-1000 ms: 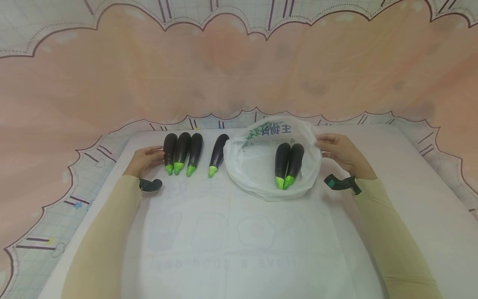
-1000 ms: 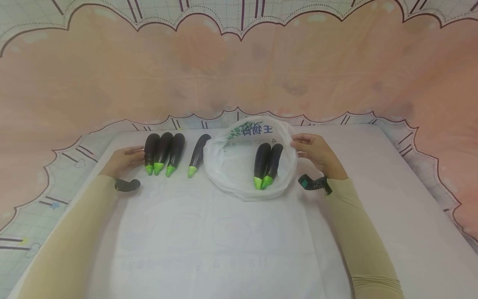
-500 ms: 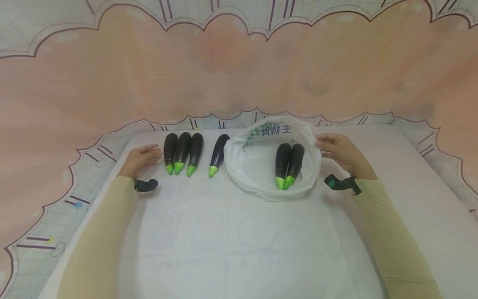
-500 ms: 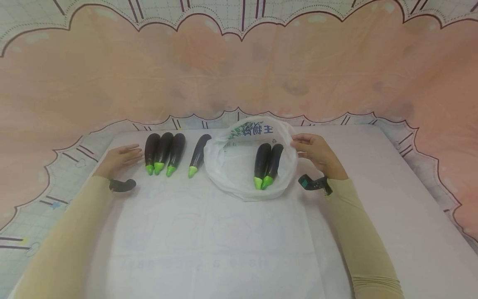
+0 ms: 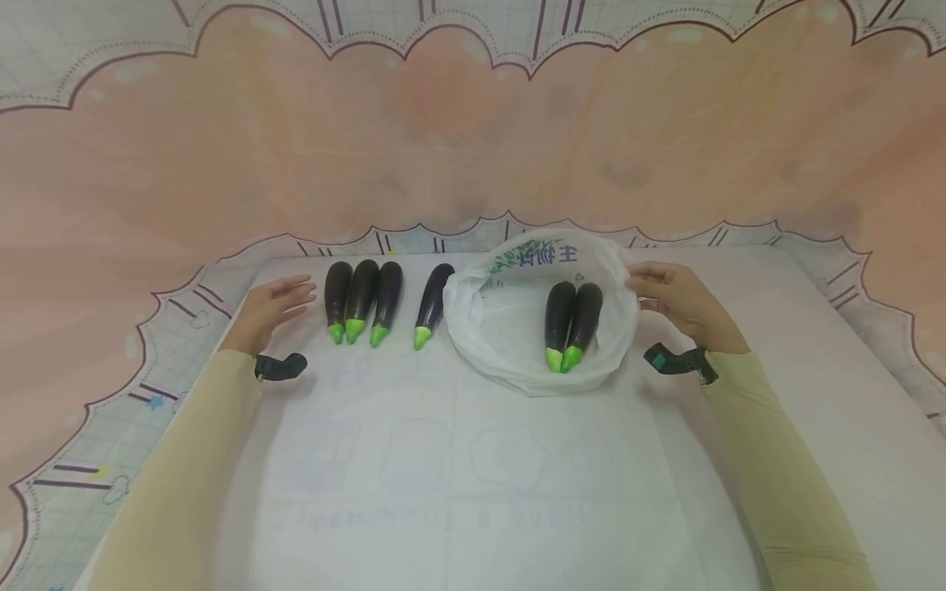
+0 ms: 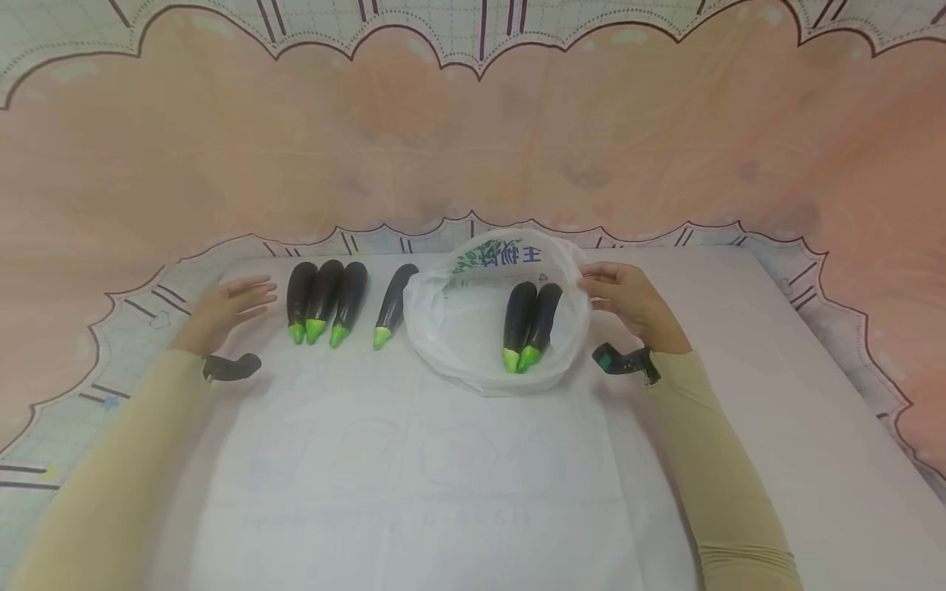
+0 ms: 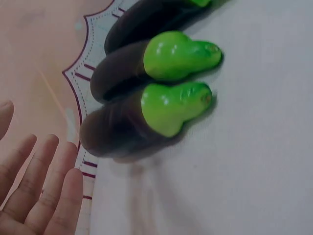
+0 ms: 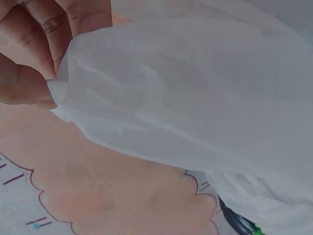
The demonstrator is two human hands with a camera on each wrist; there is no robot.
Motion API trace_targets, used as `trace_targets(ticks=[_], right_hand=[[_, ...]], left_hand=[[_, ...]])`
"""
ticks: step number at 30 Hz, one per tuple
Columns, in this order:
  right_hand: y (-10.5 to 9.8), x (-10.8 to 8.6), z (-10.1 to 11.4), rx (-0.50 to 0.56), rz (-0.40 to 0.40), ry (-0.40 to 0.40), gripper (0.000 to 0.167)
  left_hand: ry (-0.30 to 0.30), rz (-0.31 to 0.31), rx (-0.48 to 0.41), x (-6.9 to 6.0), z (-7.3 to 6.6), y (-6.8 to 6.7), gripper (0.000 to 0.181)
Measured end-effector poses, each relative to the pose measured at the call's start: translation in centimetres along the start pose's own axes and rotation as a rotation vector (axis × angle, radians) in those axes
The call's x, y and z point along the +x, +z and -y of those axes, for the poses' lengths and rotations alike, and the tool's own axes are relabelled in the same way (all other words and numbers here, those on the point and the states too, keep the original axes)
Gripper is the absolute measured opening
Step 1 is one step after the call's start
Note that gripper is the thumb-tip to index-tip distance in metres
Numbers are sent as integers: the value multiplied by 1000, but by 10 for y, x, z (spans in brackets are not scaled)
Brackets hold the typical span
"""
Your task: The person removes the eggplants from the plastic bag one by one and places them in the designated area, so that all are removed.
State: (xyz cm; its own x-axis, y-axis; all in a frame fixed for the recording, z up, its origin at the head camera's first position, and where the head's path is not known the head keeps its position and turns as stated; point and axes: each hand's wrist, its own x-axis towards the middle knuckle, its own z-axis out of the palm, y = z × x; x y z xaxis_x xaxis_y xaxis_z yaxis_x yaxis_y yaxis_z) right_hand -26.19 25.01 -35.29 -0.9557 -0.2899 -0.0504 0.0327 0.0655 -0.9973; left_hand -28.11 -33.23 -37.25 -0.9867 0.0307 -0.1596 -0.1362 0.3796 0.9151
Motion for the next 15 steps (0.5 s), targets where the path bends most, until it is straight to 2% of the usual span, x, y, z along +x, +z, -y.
trace_targets(ticks=[5, 11, 15], right_hand=[[0, -2, 1, -13, -6, 2, 17], [0, -3, 2, -14, -10, 5, 17], [0, -3, 2, -18, -13, 1, 19]], left_hand=[[30, 6, 27, -3, -9, 8, 60], [127, 31, -40, -9, -20, 20, 59], [156, 37, -47, -10, -29, 31, 57]])
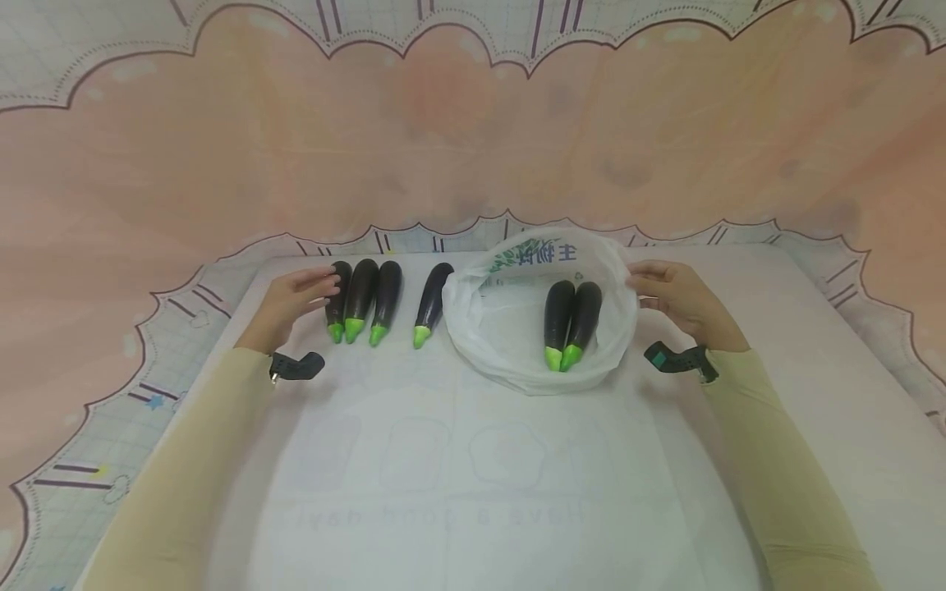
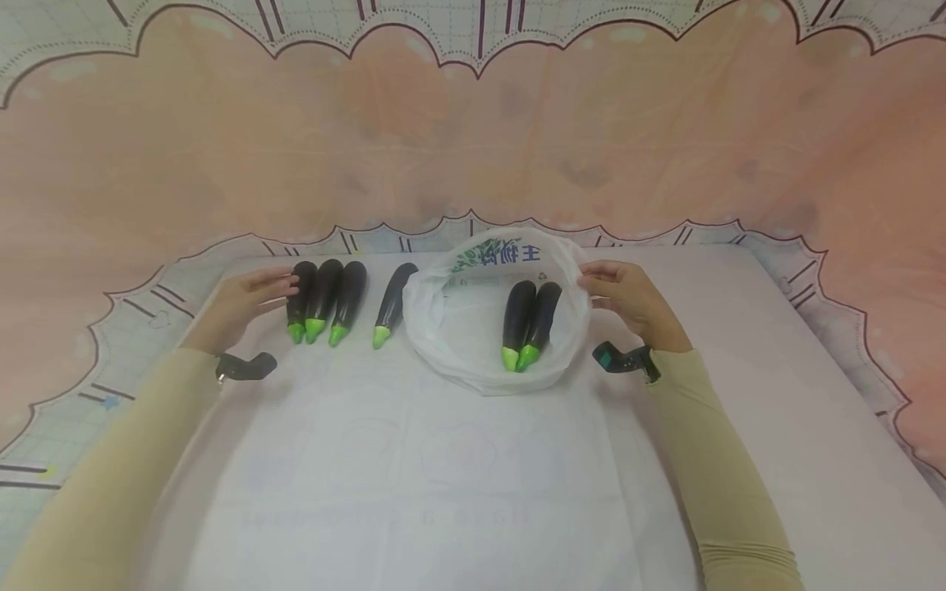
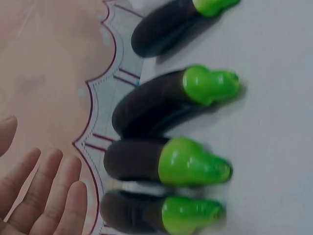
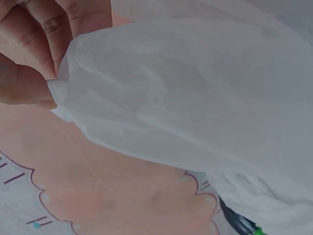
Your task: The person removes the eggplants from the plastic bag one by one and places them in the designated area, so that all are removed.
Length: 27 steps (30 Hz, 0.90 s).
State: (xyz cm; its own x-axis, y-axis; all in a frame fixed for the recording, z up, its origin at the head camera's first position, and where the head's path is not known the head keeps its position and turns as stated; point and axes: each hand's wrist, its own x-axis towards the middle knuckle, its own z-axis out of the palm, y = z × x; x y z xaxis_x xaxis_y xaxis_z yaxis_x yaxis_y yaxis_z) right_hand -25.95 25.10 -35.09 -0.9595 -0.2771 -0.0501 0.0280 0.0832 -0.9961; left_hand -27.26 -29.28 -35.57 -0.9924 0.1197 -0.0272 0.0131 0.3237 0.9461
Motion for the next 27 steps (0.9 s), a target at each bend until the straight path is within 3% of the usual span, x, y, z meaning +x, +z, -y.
trace_targets(ticks=[7, 19, 27], right_hand=[[0, 0, 0, 8, 8, 3, 18], [1, 2, -2, 23, 17, -5, 17], [2, 2, -1, 4, 1, -10, 18]], left_hand=[[-13, 42, -45, 3, -11, 24, 53], [-40, 115, 66, 11, -28, 67, 52], [6, 153, 53, 16, -39, 98, 48]])
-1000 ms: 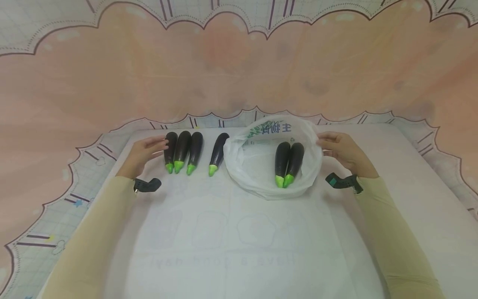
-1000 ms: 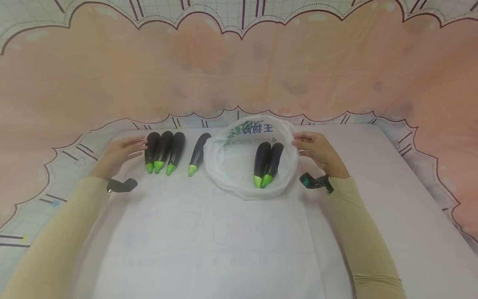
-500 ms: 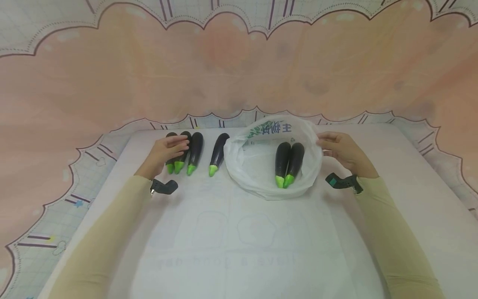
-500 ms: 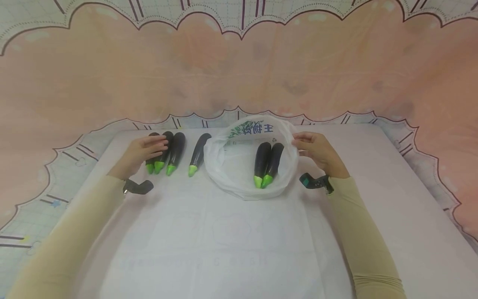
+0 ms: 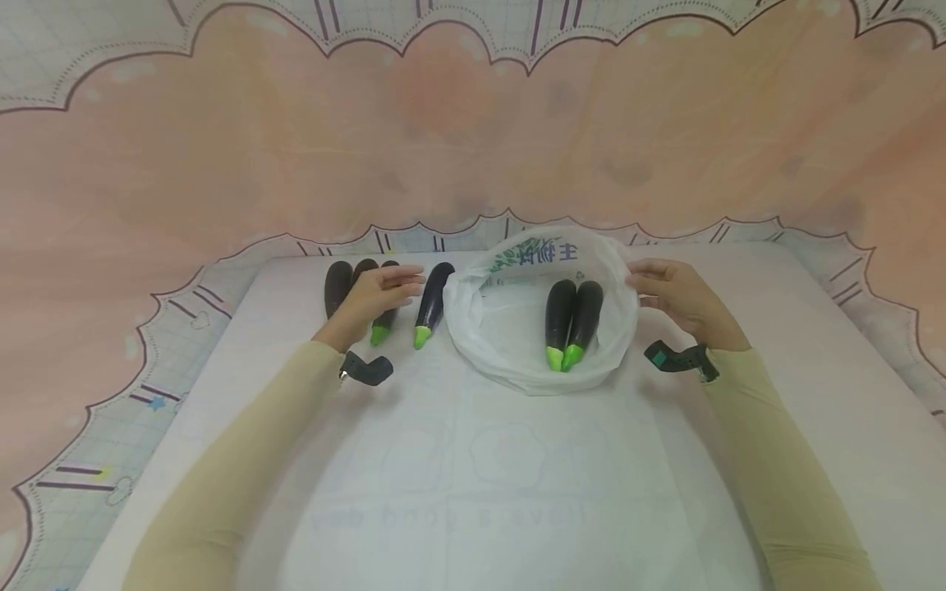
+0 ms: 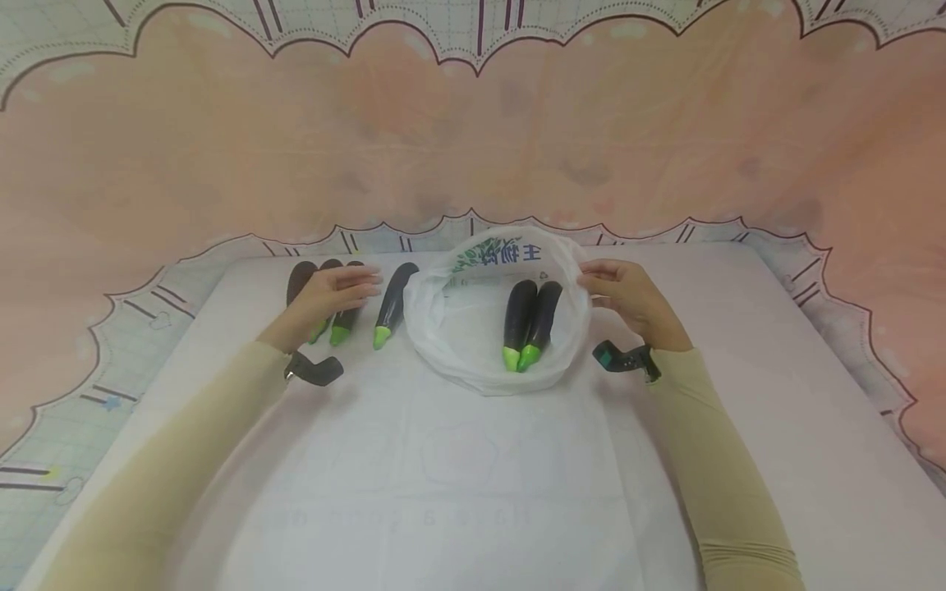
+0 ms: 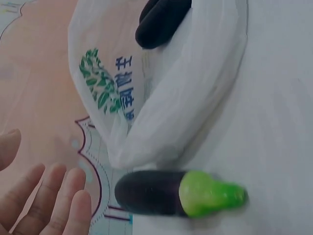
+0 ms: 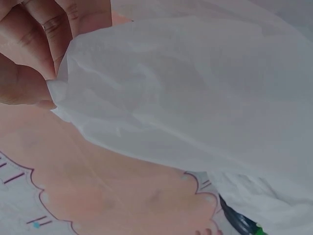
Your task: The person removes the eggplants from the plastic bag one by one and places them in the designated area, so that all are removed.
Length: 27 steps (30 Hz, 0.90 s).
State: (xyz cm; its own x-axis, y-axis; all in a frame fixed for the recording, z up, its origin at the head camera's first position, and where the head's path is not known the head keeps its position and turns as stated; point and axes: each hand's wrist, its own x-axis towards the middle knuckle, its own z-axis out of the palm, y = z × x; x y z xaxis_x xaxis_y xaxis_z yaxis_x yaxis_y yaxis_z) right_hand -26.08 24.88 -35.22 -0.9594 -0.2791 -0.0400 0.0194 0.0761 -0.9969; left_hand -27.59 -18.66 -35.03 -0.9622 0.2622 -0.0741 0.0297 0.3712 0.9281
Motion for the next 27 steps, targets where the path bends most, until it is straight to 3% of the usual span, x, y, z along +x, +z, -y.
trace_targets(ticks=[6, 18, 27], right_hand=[[0, 0, 0, -2, 9, 0, 17], [2, 0, 1, 20, 9, -10, 20], [5, 2, 2, 46, -1, 6, 17]], left_hand=[[17, 38, -12, 10, -8, 20, 46], [-37, 136, -25, 30, -15, 54, 45], [-74, 159, -50, 44, -18, 74, 47]])
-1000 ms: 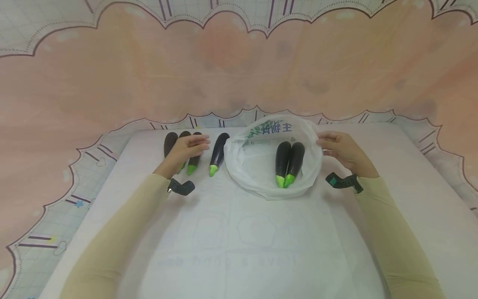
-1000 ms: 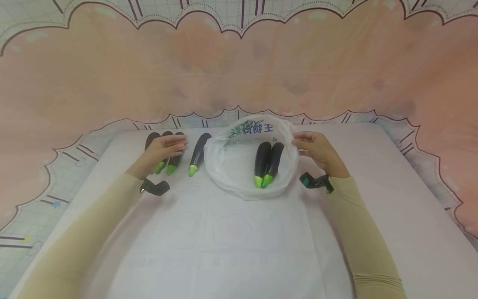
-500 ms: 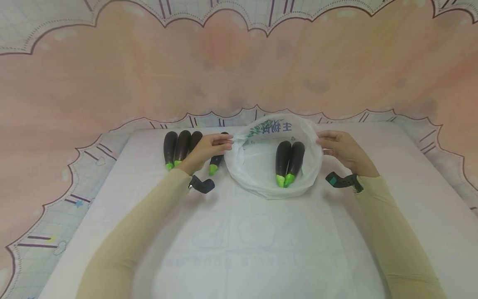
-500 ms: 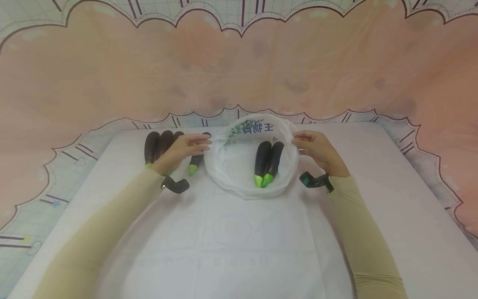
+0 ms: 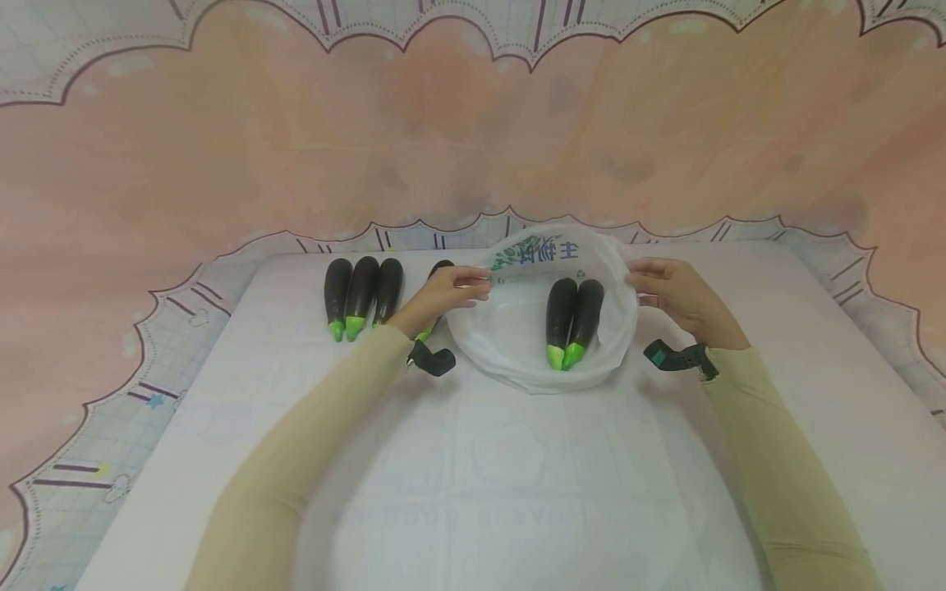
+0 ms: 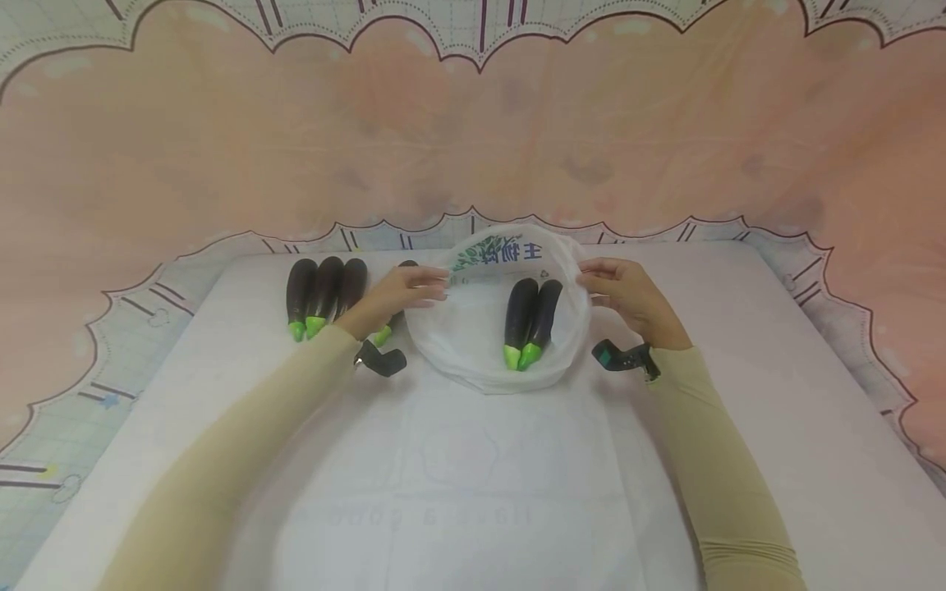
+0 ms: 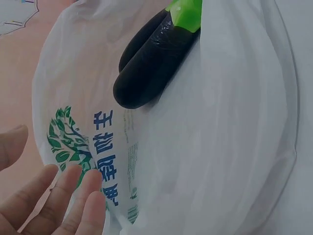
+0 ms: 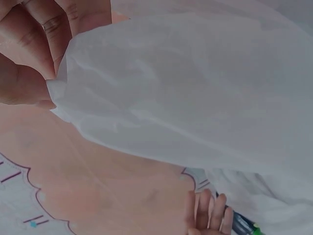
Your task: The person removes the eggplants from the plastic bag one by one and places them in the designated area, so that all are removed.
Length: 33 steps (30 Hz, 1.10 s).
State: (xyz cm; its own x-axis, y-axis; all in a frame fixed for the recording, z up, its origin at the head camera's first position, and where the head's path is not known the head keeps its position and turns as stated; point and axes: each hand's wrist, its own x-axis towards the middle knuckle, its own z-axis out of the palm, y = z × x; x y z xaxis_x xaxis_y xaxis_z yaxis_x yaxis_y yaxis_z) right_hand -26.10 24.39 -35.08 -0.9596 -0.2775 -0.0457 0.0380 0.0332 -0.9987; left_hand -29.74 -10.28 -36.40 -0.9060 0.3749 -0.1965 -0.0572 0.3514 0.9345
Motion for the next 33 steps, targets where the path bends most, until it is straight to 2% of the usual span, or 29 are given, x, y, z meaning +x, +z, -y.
trace_targets(ticks=[6, 10, 19, 25, 33], right_hand=[[-1, 1, -1, -7, -1, 7, 15], [-2, 1, -2, -4, 4, 4, 17], [-2, 0, 0, -15, 3, 1, 17], [-4, 0, -1, -32, -4, 3, 15], [-8, -2, -1, 13, -4, 3, 15]], left_hand=[[-26, 25, 3, 7, 1, 14, 47], [-8, 60, -8, 13, 2, 24, 45], [16, 73, 3, 23, 3, 43, 44], [22, 81, -10, 26, 4, 53, 43], [29, 97, -3, 28, 6, 65, 45]])
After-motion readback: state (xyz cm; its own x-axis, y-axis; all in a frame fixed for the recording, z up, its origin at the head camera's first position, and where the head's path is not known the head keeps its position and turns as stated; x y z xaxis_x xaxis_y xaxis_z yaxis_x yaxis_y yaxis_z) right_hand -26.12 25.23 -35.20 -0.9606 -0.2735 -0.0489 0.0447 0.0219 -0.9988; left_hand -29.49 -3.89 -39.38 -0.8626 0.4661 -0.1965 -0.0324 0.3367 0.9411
